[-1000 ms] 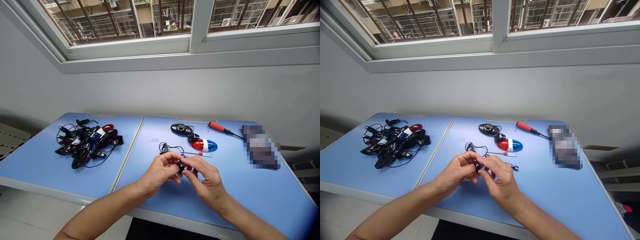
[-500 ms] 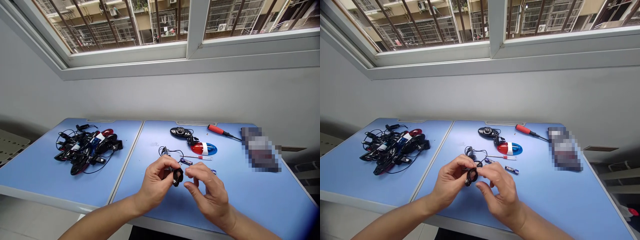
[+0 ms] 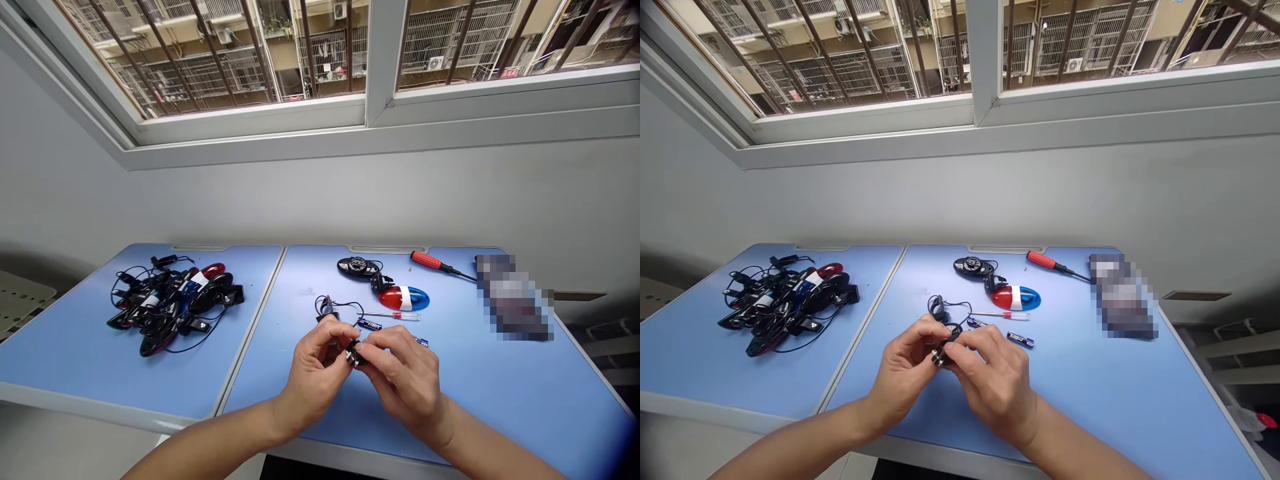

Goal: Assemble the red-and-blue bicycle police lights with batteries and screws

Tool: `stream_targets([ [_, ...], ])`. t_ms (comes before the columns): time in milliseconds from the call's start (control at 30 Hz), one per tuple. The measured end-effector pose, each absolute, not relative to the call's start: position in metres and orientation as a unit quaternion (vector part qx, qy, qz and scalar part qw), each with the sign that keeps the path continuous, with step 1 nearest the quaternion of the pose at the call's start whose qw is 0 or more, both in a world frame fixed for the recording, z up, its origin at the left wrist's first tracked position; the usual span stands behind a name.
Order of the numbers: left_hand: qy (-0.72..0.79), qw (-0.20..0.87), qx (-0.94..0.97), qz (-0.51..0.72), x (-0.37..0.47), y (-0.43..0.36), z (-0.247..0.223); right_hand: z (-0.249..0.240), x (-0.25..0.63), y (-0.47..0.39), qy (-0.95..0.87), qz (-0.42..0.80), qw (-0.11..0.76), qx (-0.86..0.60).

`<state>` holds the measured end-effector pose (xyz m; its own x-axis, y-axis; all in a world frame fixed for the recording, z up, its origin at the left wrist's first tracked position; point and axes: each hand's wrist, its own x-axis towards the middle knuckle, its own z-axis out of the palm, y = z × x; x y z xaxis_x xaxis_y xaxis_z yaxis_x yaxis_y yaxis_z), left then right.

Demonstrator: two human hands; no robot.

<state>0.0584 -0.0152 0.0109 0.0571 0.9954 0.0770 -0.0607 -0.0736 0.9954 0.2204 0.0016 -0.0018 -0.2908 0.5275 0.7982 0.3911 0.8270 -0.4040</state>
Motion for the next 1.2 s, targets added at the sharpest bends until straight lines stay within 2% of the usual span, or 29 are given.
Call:
stream_targets([
  [100,0.457,0.532,0.552,0.451,0.055,-0.010,0.018,0.001,0.222,0.007,-0.763,0.200,0.529,-0.312],
  [267,0.474,0.553,0.561,0.393,0.041,0.004,0.034,0.004,0.229,0.023,-0.613,0.496,0.469,-0.398],
  [400,0.473,0.556,0.568,0.380,0.038,0.011,0.034,0.000,0.228,0.028,-0.542,0.586,0.448,-0.403],
  [667,0.503,0.535,0.559,0.386,0.022,0.013,0.042,-0.002,0.227,0.025,-0.611,0.507,0.451,-0.407],
  [800,0.540,0.493,0.547,0.407,0.000,0.008,0.041,-0.011,0.228,0.025,-0.710,0.365,0.428,-0.423],
  [900,0.553,0.487,0.533,0.417,-0.006,0.002,0.029,-0.022,0.224,0.023,-0.797,0.226,0.418,-0.374],
  [1000,0.542,0.488,0.532,0.430,-0.003,-0.002,0.017,-0.028,0.218,0.020,-0.844,0.140,0.393,-0.337],
  [1200,0.517,0.487,0.561,0.426,-0.001,-0.002,0.008,-0.030,0.216,0.020,-0.863,0.109,0.361,-0.335],
])
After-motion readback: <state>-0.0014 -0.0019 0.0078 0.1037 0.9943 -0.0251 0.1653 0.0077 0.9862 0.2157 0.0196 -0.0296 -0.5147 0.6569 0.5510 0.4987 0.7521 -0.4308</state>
